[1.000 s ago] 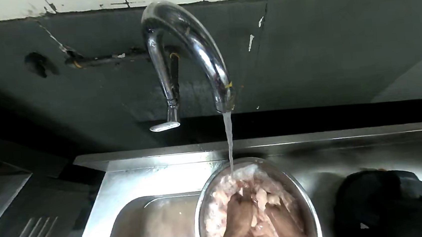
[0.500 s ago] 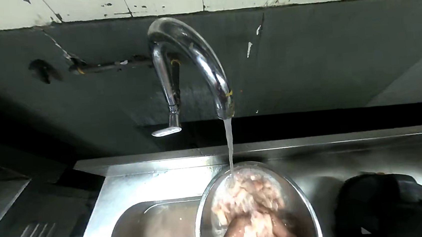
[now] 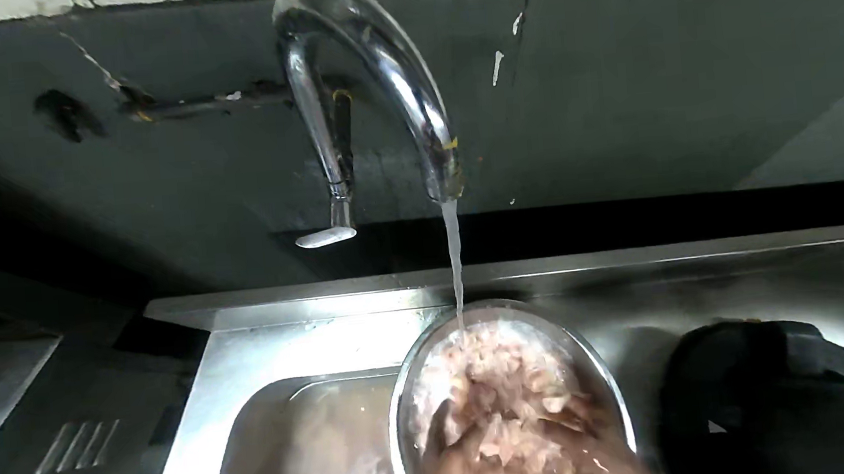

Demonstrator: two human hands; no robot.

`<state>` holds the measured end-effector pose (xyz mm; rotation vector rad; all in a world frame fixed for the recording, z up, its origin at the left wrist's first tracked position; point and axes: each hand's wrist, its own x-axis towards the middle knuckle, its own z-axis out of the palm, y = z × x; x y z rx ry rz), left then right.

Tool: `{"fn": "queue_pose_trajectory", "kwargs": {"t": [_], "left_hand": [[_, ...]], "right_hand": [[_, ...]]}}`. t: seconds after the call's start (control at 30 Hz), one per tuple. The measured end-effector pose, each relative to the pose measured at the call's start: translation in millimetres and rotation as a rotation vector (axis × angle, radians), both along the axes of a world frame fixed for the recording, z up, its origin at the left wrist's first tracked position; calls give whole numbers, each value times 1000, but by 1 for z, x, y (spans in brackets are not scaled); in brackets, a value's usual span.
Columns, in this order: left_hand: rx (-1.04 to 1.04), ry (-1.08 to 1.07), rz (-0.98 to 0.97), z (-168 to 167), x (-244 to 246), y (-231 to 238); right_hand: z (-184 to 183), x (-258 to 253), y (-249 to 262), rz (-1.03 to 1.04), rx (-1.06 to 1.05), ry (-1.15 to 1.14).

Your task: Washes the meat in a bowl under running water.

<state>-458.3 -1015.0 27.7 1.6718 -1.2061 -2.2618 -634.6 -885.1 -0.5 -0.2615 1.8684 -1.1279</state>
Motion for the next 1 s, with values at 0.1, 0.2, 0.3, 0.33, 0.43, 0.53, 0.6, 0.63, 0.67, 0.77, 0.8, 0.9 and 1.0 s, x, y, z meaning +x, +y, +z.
{"fn": "queue_pose_trajectory", "kwargs": {"t": [0.1,0.2,0.3,0.33,0.43,0.53,0.6,0.63,0.67,0.77,0.8,0.9,1.0], "left_hand": [[172,-62,167,-31,25,14],[298,62,237,-92,2,33],[361,233,237,-113,-25,36],[325,236,193,-110,-29,35],[26,106,61,-69,-35,31],[-277,44,101,-45,-46,21],[-259,-57,120,-40,-63,10],[-210,-109,95,-39,-68,6],[-168,-130,41,-37,-69,4],[-55,-14,-40,-11,-48,5],[-30,0,-18,0,-34,10],[149,-31,190,0,8,27],[367,-33,325,-61,12,46]], "right_hand": [[-18,6,22,-125,105,21],[-62,26,3,-189,105,-73],[-68,36,-22,-274,-70,-370],[-64,36,-25,-269,-156,-458],[-47,30,-21,-175,-209,-361],[-3,29,-36,-121,-21,-78],[5,33,-47,-220,-28,51],[2,36,-52,-280,-76,86],[-4,35,-54,-296,-136,83],[-3,17,-33,-61,-114,-82],[5,12,-18,19,-34,-105],[4,8,19,20,158,3],[-46,25,24,-132,155,18]]}}
